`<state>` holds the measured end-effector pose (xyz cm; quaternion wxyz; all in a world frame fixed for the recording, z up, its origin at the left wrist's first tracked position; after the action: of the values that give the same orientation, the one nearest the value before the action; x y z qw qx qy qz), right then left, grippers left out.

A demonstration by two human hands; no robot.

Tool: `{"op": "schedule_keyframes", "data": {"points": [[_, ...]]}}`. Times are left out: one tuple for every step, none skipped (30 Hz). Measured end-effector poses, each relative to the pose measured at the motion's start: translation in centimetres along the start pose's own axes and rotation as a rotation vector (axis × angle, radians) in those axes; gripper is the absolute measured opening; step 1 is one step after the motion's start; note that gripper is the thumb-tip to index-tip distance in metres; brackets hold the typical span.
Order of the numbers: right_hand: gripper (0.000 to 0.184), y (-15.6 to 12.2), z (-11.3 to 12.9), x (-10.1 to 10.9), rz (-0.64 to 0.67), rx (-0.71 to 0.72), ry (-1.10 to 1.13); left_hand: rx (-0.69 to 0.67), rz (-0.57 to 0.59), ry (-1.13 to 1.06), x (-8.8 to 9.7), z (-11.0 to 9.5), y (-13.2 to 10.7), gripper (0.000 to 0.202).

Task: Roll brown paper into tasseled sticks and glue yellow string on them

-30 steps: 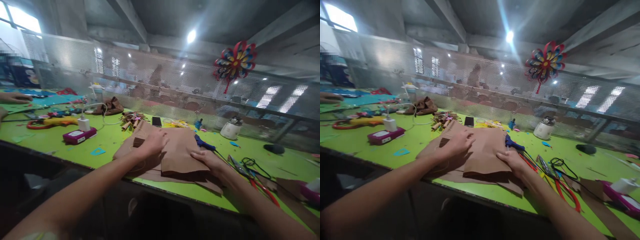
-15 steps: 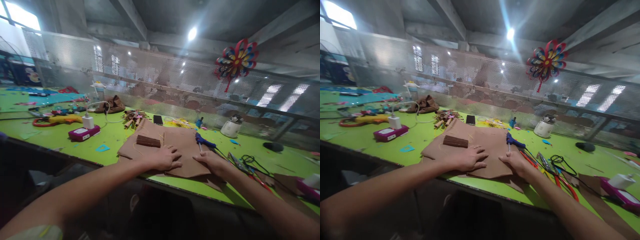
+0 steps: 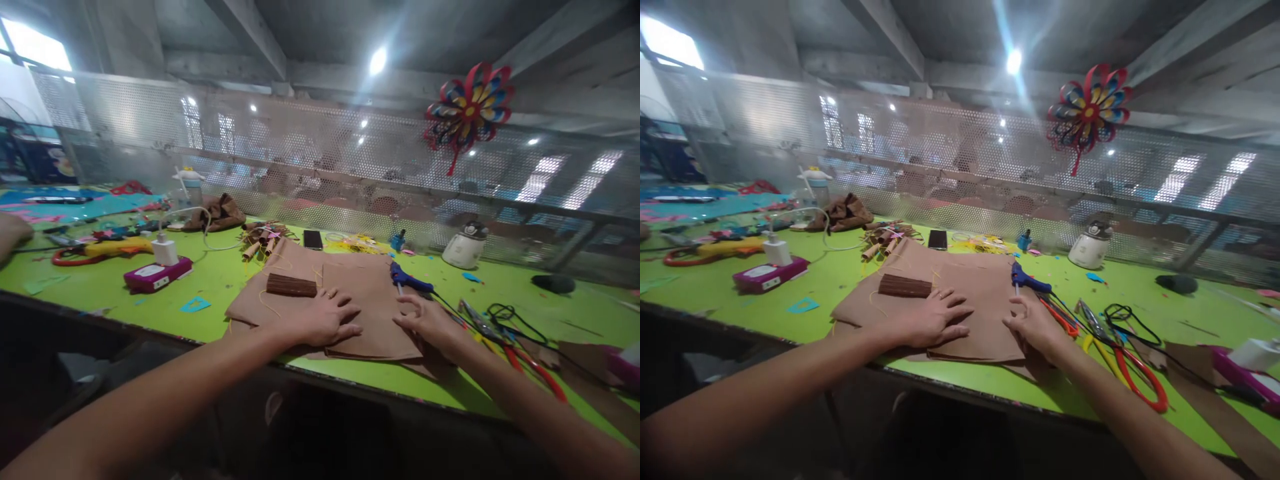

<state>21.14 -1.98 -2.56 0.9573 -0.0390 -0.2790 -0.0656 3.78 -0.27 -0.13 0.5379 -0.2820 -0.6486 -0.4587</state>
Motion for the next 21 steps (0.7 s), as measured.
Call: {"op": "schedule_keyframes", "data": {"points": [[0.051, -0.1, -0.1, 0.2, -0.012, -0.003, 0.046, 0.003, 0.003, -0.012, 0.1, 0.1, 0.1, 0.051], [0.051, -0.2, -0.2, 0.3, -0.015, -0.008, 0.096, 0.006, 0.01, -0.026, 0.1, 0.2, 0.1, 0.051], [0.052, -0.3, -0.3, 0.3, -0.011, -0.014, 0.144, 0.011, 0.019, -0.04, 0.1, 0.3, 0.2, 0.051], [0.053, -0.4, -0.4, 0.3, 0.001, -0.018, 0.183, 0.017, 0.031, -0.049, 0.1, 0.4, 0.3, 0.051], [0.053, -0.4, -0.6, 0.3, 0.016, -0.018, 0.211, 0.022, 0.042, -0.05, 0.0, 0.6, 0.4, 0.052], [0.053, -0.5, -0.7, 0.3, 0.028, -0.015, 0.229, 0.024, 0.051, -0.043, -0.1, 0.6, 0.6, 0.051], [0.053, -0.5, -0.8, 0.3, 0.035, -0.015, 0.241, 0.018, 0.061, -0.027, -0.3, 0.6, 0.7, 0.05], [0.051, -0.6, -0.9, 0.3, 0.036, -0.017, 0.252, 0.002, 0.069, -0.007, -0.4, 0.5, 0.8, 0.048], [0.05, -0.6, -1.1, 0.4, 0.03, -0.021, 0.269, -0.023, 0.077, 0.011, -0.5, 0.3, 1.0, 0.046], [0.048, -0.6, -1.3, 0.5, 0.024, -0.027, 0.293, -0.051, 0.086, 0.026, -0.6, 0.1, 1.1, 0.043], [0.047, -0.7, -1.5, 0.5, 0.021, -0.031, 0.324, -0.075, 0.097, 0.034, -0.7, -0.1, 1.3, 0.041], [0.047, -0.7, -1.7, 0.5, 0.022, -0.035, 0.358, -0.09, 0.113, 0.034, -0.8, -0.1, 1.5, 0.039], [0.049, -0.7, -1.8, 0.5, 0.03, -0.037, 0.389, -0.092, 0.129, 0.03, -0.8, -0.1, 1.7, 0.038], [0.051, -0.7, -1.9, 0.4, 0.041, -0.037, 0.414, -0.08, 0.142, 0.024, -0.7, 0.0, 2.0, 0.038], [0.054, -0.7, -2.0, 0.4, 0.052, -0.037, 0.432, -0.062, 0.15, 0.02, -0.6, 0.2, 2.2, 0.038], [0.057, -0.7, -2.1, 0.3, 0.059, -0.033, 0.446, -0.044, 0.152, 0.02, -0.5, 0.4, 2.5, 0.038], [0.058, -0.7, -2.2, 0.4, 0.06, -0.024, 0.454, -0.03, 0.147, 0.026, -0.4, 0.5, 2.7, 0.038], [0.058, -0.8, -2.1, 0.4, 0.061, -0.008, 0.456, -0.022, 0.138, 0.038, -0.3, 0.6, 2.9, 0.038], [0.057, -0.8, -2.0, 0.5, 0.06, 0.012, 0.452, -0.023, 0.127, 0.054, -0.3, 0.5, 3.1, 0.037], [0.055, -0.9, -1.8, 0.5, 0.06, 0.035, 0.443, -0.032, 0.115, 0.073, -0.4, 0.4, 3.2, 0.037], [0.053, -0.9, -1.6, 0.6, 0.062, 0.056, 0.425, -0.047, 0.102, 0.093, -0.6, 0.2, 3.3, 0.037]]}}
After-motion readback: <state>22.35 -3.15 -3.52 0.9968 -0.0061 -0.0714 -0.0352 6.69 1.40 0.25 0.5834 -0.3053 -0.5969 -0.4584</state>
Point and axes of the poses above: each hand's wrist, its own y-axis towards the middle knuckle, its own x-axis out of the back of the hand, z = x × y, the point moved 9 cm from there along y, towards the middle knuckle, and after that the axes turned 1 degree about x, right-handed, at the moved point
